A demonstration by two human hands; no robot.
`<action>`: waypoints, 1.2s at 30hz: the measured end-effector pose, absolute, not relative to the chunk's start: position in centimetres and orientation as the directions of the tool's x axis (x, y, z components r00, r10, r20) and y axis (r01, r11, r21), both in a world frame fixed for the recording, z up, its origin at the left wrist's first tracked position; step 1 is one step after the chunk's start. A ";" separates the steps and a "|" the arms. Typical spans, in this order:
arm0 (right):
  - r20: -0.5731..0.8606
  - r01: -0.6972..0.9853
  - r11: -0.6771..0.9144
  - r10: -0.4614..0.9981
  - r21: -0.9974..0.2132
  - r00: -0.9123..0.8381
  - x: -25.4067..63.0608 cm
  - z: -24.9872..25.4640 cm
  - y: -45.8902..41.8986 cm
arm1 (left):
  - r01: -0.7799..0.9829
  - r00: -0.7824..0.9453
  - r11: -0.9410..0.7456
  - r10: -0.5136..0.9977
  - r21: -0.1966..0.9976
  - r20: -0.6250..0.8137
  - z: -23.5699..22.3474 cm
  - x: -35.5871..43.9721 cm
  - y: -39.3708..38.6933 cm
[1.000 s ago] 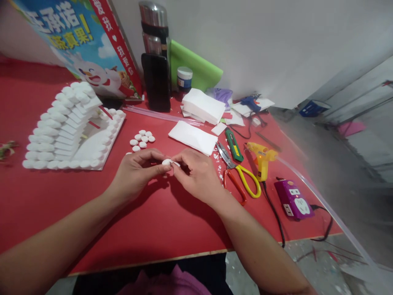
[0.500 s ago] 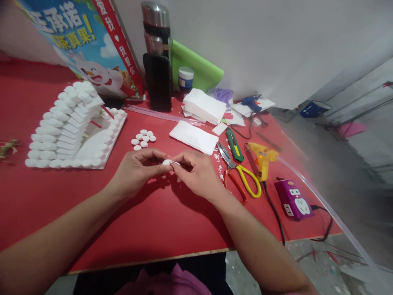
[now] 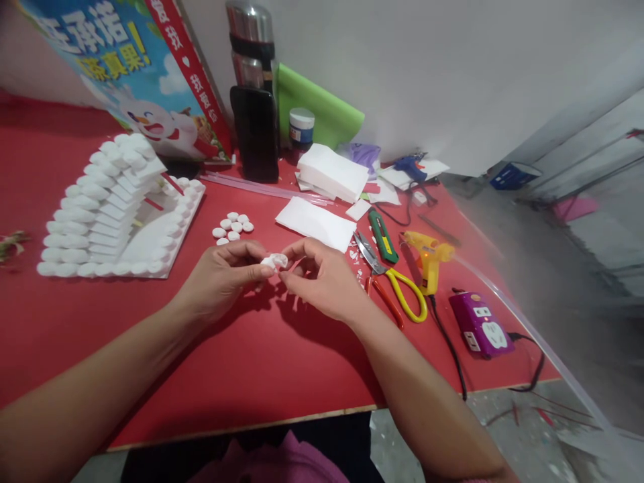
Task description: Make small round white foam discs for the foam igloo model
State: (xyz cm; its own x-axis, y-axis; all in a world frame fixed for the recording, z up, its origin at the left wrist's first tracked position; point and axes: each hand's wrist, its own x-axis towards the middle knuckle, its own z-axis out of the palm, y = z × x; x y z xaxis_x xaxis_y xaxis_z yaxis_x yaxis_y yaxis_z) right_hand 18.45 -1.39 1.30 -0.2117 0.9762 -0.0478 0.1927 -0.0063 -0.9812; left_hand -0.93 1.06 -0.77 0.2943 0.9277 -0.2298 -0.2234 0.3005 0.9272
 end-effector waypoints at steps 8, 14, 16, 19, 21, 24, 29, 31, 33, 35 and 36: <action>0.066 0.201 0.123 0.962 -0.972 -0.265 18.3 1.7 -1.7 | -0.158 0.294 0.148 0.951 0.976 -0.096 -0.9 -1.1 1.3; 0.089 0.277 0.155 0.967 -0.948 -0.238 18.2 1.5 -1.8 | -0.063 0.321 0.083 0.945 0.995 -0.059 -0.3 -1.1 1.2; 0.103 0.291 0.169 0.968 -0.942 -0.230 18.1 1.4 -1.7 | -0.054 0.320 0.083 0.945 0.995 -0.061 -0.1 -1.0 1.1; 0.120 0.323 0.186 0.970 -0.928 -0.212 17.9 1.0 -1.5 | -0.062 0.287 0.098 0.955 0.993 -0.076 0.1 -0.6 0.9; 0.132 0.362 0.198 0.971 -0.911 -0.200 17.9 0.8 -1.4 | -0.079 0.271 0.138 0.956 0.987 -0.112 0.2 -0.4 0.8; 0.151 0.407 0.214 0.972 -0.888 -0.181 18.1 0.5 -1.1 | -0.081 0.277 0.195 0.946 0.977 -0.166 0.3 -0.4 0.6; 0.145 0.418 0.195 0.978 -0.887 -0.149 18.4 0.4 -1.0 | -0.076 0.332 0.190 0.931 0.979 -0.155 0.0 -0.7 0.6; 0.139 0.414 0.189 0.979 -0.891 -0.149 18.4 0.3 -1.0 | -0.066 0.330 0.162 0.935 0.985 -0.131 -0.1 -0.8 0.7; 0.139 0.398 0.187 0.979 -0.898 -0.147 18.3 0.2 -1.1 | -0.064 0.312 0.120 0.945 0.991 -0.095 -0.2 -0.8 0.9; 0.135 0.386 0.179 0.981 -0.905 -0.138 18.2 0.1 -1.2 | -0.097 0.308 0.122 0.947 0.988 -0.087 -0.4 -0.7 1.0; 0.128 0.382 0.169 0.983 -0.909 -0.131 18.1 0.0 -1.2 | -0.130 0.324 0.159 0.940 0.979 -0.109 -0.5 -0.7 1.0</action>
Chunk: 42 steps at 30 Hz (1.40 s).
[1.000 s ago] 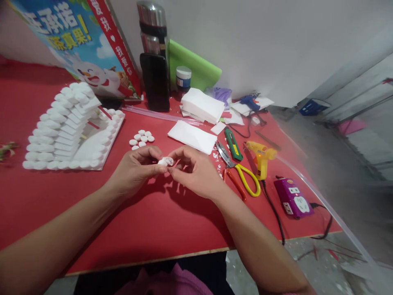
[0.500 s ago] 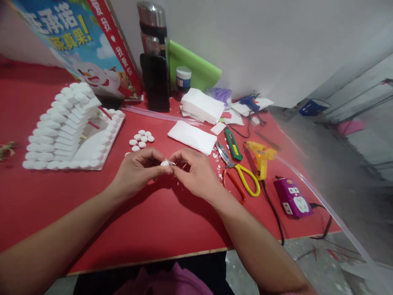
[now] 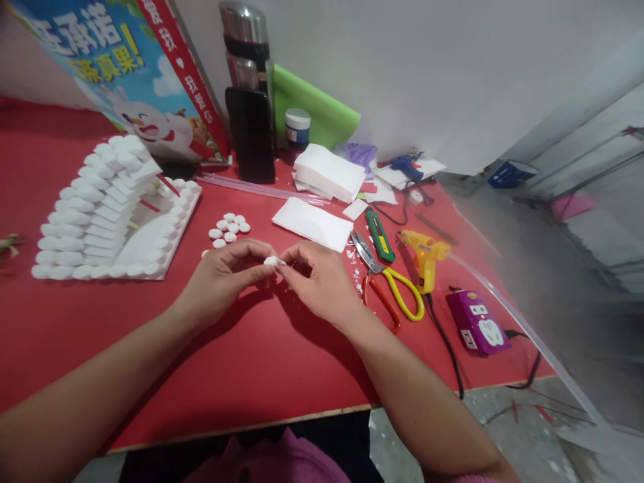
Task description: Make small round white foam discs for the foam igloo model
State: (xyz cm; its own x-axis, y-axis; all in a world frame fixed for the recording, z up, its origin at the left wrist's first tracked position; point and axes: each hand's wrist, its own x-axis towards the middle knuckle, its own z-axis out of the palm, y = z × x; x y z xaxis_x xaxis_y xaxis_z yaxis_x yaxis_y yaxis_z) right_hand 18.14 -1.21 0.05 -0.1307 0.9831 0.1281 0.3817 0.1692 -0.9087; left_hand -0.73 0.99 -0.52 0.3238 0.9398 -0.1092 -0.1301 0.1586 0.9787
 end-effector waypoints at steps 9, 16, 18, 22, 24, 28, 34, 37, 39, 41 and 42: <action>-0.065 0.187 -0.037 0.987 -0.982 -0.145 18.6 0.8 -0.6 | -0.265 0.471 0.444 0.835 0.856 -0.287 -1.4 -1.0 1.5; 0.051 0.291 0.080 0.993 -0.954 -0.104 18.3 0.1 -0.8 | -0.248 0.473 0.427 0.837 0.870 -0.276 -1.4 -0.9 1.4; 0.096 0.324 0.121 0.991 -0.938 -0.092 18.1 -0.2 -0.9 | -0.249 0.464 0.411 0.845 0.877 -0.264 -1.5 -0.8 1.4; 0.164 0.413 0.167 0.986 -0.896 -0.044 18.3 0.6 -1.1 | -0.246 0.444 0.393 0.858 0.886 -0.257 -1.6 -0.8 1.4; 0.215 0.496 0.199 0.976 -0.845 -0.025 18.6 2.1 -1.4 | -0.240 0.423 0.391 0.866 0.888 -0.267 -1.6 -0.9 1.5; 0.230 0.794 0.297 0.952 -0.531 -0.203 20.4 5.4 -3.6 | -0.251 0.408 0.373 0.877 0.893 -0.252 -1.5 -1.2 1.8; 0.345 0.957 -0.043 0.928 -0.287 0.145 27.5 2.7 -9.4 | -0.344 0.389 0.422 0.877 0.839 -0.282 -1.3 -1.1 2.0; 0.420 0.930 -0.260 0.837 -0.260 0.351 31.5 -0.8 -10.6 | -0.398 0.419 0.455 0.863 0.797 -0.284 -1.2 -1.1 2.1; 0.427 0.912 -0.309 0.810 -0.270 0.401 33.4 -2.4 -10.3 | -0.412 0.451 0.489 0.843 0.769 -0.294 -1.2 -1.1 2.1; 0.387 0.893 -0.323 0.815 -0.315 0.431 34.5 -3.0 -9.2 | -0.423 0.476 0.517 0.826 0.744 -0.303 -1.2 -1.1 2.2; 0.355 0.878 -0.328 0.821 -0.348 0.448 34.9 -3.1 -8.4 | -0.427 0.484 0.527 0.819 0.735 -0.306 -1.3 -1.2 2.3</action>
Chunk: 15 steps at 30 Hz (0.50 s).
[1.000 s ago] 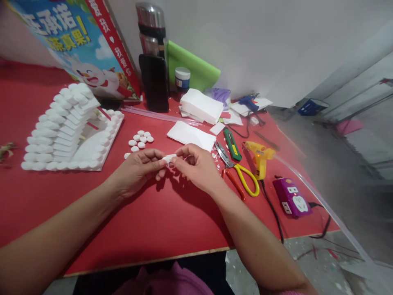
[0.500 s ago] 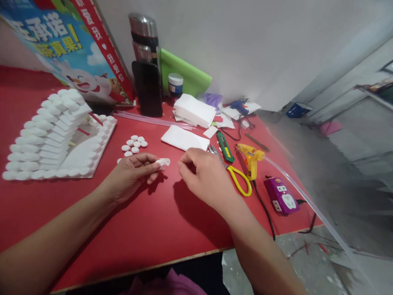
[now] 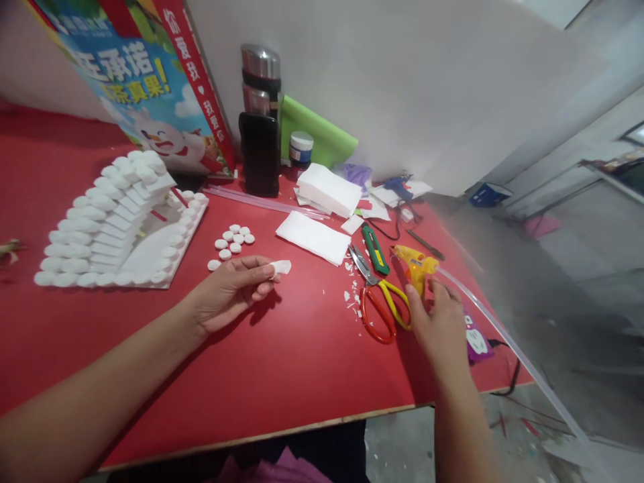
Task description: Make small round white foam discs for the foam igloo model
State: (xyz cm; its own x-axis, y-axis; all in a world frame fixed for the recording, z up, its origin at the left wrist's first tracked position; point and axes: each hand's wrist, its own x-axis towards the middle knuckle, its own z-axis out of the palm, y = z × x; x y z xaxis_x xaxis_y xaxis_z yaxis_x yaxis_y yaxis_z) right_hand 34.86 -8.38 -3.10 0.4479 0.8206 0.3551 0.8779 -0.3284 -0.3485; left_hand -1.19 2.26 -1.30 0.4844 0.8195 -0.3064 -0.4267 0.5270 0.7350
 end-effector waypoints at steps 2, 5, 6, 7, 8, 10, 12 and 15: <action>0.259 0.824 -0.367 0.824 -0.431 0.503 35.4 -3.0 -6.8 | -0.423 0.494 0.537 0.812 0.730 -0.311 -1.4 -1.3 2.3; 0.084 0.620 -0.466 0.753 -0.632 0.652 36.0 -2.9 -4.8 | -0.421 0.469 0.515 0.828 0.747 -0.307 -1.4 -1.4 2.3; 0.042 0.520 -0.468 0.713 -0.715 0.700 36.1 -2.9 -4.4 | -0.418 0.451 0.502 0.838 0.757 -0.307 -1.4 -1.4 2.3; 0.014 0.427 -0.443 0.681 -0.788 0.732 36.1 -2.9 -4.0 | -0.412 0.430 0.486 0.850 0.771 -0.305 -1.3 -1.4 2.3; 0.002 0.354 -0.397 0.663 -0.847 0.749 36.0 -2.8 -3.9 | -0.409 0.406 0.464 0.864 0.786 -0.299 -1.3 -1.3 2.3; 0.028 0.294 -0.290 0.667 -0.911 0.744 35.2 -2.0 -3.8 | -0.401 0.357 0.407 0.895 0.821 -0.269 -1.3 -1.3 2.3; 0.062 0.262 -0.182 0.700 -0.948 0.712 33.4 -0.3 -4.1 | -0.397 0.309 0.348 0.922 0.849 -0.233 -1.4 -1.3 2.4; 0.063 0.075 0.030 0.869 -0.997 0.491 29.1 2.7 -4.4 | -0.401 0.233 0.289 0.950 0.869 -0.208 -1.5 -1.3 2.5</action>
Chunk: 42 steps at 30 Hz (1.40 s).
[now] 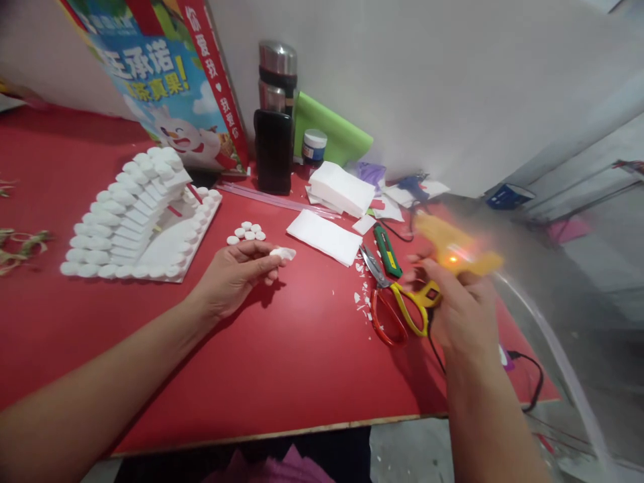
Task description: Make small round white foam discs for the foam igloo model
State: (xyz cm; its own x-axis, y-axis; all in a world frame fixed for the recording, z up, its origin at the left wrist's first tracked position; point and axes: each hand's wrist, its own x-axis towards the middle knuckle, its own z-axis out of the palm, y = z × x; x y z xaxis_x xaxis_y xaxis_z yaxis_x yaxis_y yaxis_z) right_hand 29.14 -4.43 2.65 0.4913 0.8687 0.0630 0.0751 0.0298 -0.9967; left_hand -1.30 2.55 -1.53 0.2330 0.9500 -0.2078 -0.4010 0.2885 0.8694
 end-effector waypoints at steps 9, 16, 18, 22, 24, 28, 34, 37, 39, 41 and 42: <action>0.129 0.280 0.156 0.985 -0.947 -0.113 21.4 0.9 -3.3 | -0.389 0.174 0.328 0.944 0.861 -0.281 -1.2 -1.4 2.9; 0.068 0.416 0.127 0.986 -0.901 -0.154 21.6 -0.4 -3.9 | -0.357 0.171 0.311 0.949 0.881 -0.266 -1.3 -1.3 2.8; 0.070 0.445 0.126 0.988 -0.886 -0.141 21.6 -0.4 -3.8 | -0.347 0.170 0.285 0.956 0.894 -0.239 -1.3 -1.2 2.8; 0.087 0.445 0.134 0.988 -0.885 -0.124 21.6 -0.5 -3.8 | -0.331 0.167 0.254 0.964 0.909 -0.208 -1.5 -1.1 2.7; 0.094 0.424 0.142 0.987 -0.894 -0.132 21.7 -0.6 -3.9 | -0.318 0.176 0.247 0.964 0.915 -0.199 -1.5 -1.1 2.6; 0.076 0.430 0.124 0.989 -0.894 -0.128 21.7 -0.6 -4.0 | -0.290 0.187 0.245 0.963 0.925 -0.196 -1.5 -1.1 2.5; 0.083 0.467 0.135 0.988 -0.874 -0.129 21.5 -0.4 -4.0 | -0.292 0.197 0.245 0.961 0.925 -0.192 -1.5 -1.1 2.4; 0.080 0.470 0.132 0.989 -0.873 -0.128 21.5 -0.3 -4.0 | -0.285 0.196 0.264 0.957 0.922 -0.213 -1.3 -1.1 2.3; 0.077 0.465 0.126 0.989 -0.876 -0.123 21.5 -0.4 -4.0 | -0.280 0.197 0.270 0.955 0.921 -0.221 -1.2 -1.1 2.2; 0.077 0.453 0.120 0.991 -0.883 -0.113 21.5 -0.5 -4.0 | -0.283 0.193 0.268 0.956 0.921 -0.219 -1.2 -1.1 2.2; 0.078 0.449 0.118 0.991 -0.886 -0.108 21.6 -0.6 -4.0 | -0.287 0.191 0.264 0.958 0.921 -0.215 -1.2 -1.1 2.2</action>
State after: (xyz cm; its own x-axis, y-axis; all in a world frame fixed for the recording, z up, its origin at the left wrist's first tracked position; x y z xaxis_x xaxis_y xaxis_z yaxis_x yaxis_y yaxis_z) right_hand 21.58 -4.02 -0.60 -0.1078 0.9911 0.0778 0.4488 0.1183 -0.8858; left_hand -1.07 2.25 -1.20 0.1905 0.9578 -0.2152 -0.2873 0.2640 0.9207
